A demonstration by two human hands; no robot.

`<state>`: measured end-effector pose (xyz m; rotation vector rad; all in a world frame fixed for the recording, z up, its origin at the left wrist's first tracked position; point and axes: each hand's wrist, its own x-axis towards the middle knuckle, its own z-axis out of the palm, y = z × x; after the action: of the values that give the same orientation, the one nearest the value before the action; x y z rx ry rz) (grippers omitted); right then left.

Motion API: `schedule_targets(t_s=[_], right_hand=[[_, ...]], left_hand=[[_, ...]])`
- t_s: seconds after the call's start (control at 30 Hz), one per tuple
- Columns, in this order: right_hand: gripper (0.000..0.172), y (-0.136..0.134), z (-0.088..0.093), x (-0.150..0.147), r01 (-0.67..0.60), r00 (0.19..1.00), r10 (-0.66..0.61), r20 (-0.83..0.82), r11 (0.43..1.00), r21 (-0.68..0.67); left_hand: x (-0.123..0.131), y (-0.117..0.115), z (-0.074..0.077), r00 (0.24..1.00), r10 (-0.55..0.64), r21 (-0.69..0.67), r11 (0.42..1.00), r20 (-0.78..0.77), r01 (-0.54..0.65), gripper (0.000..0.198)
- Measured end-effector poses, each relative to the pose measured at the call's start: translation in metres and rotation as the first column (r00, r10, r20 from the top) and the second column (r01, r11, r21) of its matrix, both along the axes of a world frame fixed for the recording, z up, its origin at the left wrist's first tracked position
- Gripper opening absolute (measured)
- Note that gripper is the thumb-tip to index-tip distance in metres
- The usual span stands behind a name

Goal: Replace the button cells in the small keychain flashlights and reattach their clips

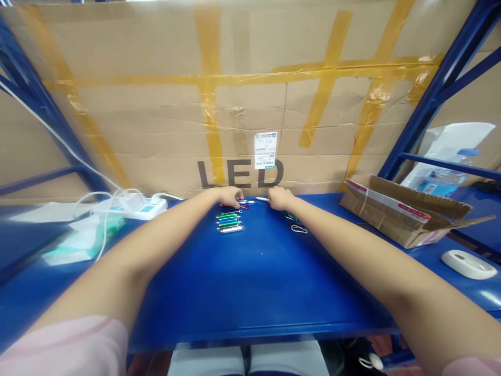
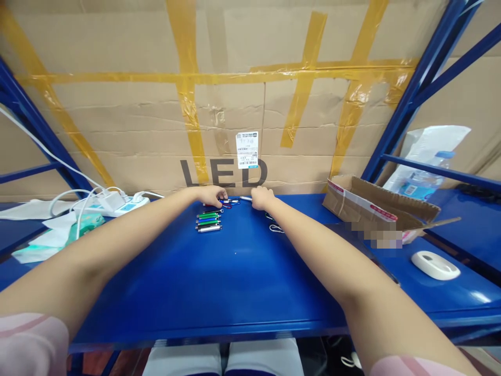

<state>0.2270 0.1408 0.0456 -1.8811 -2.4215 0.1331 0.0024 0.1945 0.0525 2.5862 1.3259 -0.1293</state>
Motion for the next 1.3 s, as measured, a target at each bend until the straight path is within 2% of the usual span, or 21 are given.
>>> schedule_targets(t_s=[0.13, 0.27, 0.43, 0.6, 0.73, 0.8, 0.83, 0.93, 1.03, 1.13, 1.3], right_hand=[[0.033, -0.011, 0.005, -0.006, 0.048, 0.996, -0.039, -0.076, 0.992, 0.120], [0.026, -0.039, 0.018, -0.007, 0.060, 0.980, -0.032, -0.198, 0.989, 0.137], [0.010, -0.083, 0.024, -0.001, 0.041, 0.961, -0.047, -0.273, 0.999, -0.030], [0.008, -0.103, 0.018, 0.008, -0.029, 0.929, -0.025, -0.370, 0.990, -0.141], [0.009, -0.108, 0.021, 0.033, -0.107, 0.924, 0.032, -0.382, 0.978, -0.178], [0.007, -0.109, 0.024, 0.049, -0.221, 0.950, 0.144, -0.277, 0.936, -0.273], [0.009, -0.109, 0.025, 0.056, -0.236, 0.955, 0.155, -0.252, 0.915, -0.328], [0.012, -0.109, 0.025, 0.071, -0.175, 0.973, 0.089, -0.212, 0.886, -0.429], [0.010, -0.108, 0.024, 0.075, -0.103, 0.986, 0.031, -0.163, 0.885, -0.453], [0.012, -0.106, 0.023, 0.077, -0.054, 0.989, -0.010, -0.144, 0.900, -0.432], [0.013, -0.098, 0.020, 0.088, 0.018, 0.992, -0.065, -0.106, 0.918, -0.397]], left_hand=[[0.001, 0.000, -0.008, 0.999, -0.037, 0.082, 0.996, -0.006, 0.037, 0.035], [-0.002, -0.002, -0.018, 0.997, -0.078, 0.170, 0.982, 0.003, 0.076, 0.027], [-0.006, -0.002, -0.024, 0.999, -0.048, 0.216, 0.975, -0.007, 0.048, 0.026], [0.006, -0.008, -0.009, 1.000, -0.029, 0.231, 0.972, 0.006, 0.027, 0.027], [0.031, -0.035, 0.009, 0.998, -0.058, 0.228, 0.972, -0.008, 0.059, 0.022], [0.045, -0.058, 0.011, 0.997, -0.069, 0.212, 0.974, -0.046, 0.078, 0.019], [0.053, -0.071, 0.011, 0.995, -0.070, 0.202, 0.976, -0.068, 0.082, 0.019], [0.071, -0.108, 0.003, 0.989, -0.068, 0.155, 0.984, -0.135, 0.089, 0.018], [0.083, -0.133, -0.004, 0.985, -0.060, 0.152, 0.985, -0.162, 0.085, 0.026], [0.088, -0.141, -0.008, 0.985, -0.059, 0.183, 0.979, -0.164, 0.089, 0.032], [0.085, -0.136, -0.013, 0.987, -0.102, 0.220, 0.967, -0.128, 0.128, 0.035]])
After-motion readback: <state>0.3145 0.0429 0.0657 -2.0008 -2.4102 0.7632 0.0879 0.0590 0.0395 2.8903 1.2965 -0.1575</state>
